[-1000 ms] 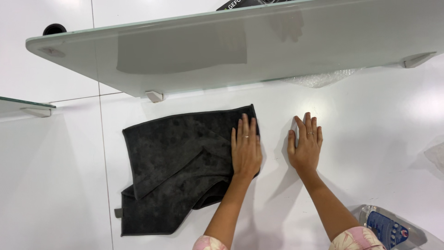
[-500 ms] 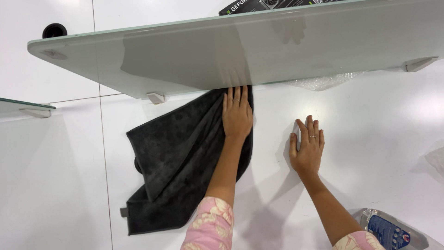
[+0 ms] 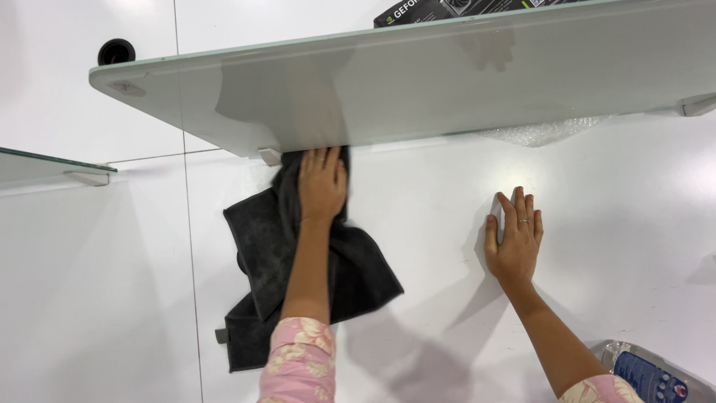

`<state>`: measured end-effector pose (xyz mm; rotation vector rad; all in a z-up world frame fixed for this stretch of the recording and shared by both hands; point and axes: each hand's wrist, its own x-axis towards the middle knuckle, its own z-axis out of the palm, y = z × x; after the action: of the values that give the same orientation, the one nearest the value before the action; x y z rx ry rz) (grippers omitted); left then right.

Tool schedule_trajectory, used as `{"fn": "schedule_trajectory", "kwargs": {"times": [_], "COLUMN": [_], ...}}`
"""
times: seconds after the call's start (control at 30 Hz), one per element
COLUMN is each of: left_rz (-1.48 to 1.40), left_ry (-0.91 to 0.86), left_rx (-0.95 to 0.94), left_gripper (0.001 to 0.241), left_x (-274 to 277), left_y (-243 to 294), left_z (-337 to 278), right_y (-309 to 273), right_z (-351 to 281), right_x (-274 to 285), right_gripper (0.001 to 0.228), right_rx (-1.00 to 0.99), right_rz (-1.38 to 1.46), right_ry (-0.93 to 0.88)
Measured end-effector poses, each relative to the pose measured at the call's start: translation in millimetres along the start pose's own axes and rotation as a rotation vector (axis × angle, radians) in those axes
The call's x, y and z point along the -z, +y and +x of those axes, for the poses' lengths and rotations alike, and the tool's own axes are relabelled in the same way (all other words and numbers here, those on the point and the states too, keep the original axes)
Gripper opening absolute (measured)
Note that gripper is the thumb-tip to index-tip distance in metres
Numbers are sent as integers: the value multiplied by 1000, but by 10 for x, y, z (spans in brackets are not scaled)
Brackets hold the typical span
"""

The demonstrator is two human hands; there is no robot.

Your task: The person wipes a white desk surface and glass partitions using a cloth and spray bottle, then moves several office chairs.

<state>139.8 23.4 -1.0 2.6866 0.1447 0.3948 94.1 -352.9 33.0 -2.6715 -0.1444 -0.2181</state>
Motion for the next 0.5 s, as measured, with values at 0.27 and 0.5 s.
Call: {"fn": "schedule_trajectory", "kwargs": {"times": [0.27,0.5], "left_rz": [240,180], "left_ry": [25,-51], "left_rx": [79,83], "left_gripper": [55,58], "left_x": [-85,-462], "left_y": [410,1489], "left_z": [-220,-163], "right_y": [-9,4], "right_z": [7,-21], "right_x": [-10,-17], "right_gripper": [44,43], "right_rx": [9,21], "right_rz": [-1,-20], "right_ry": [8,19]}}
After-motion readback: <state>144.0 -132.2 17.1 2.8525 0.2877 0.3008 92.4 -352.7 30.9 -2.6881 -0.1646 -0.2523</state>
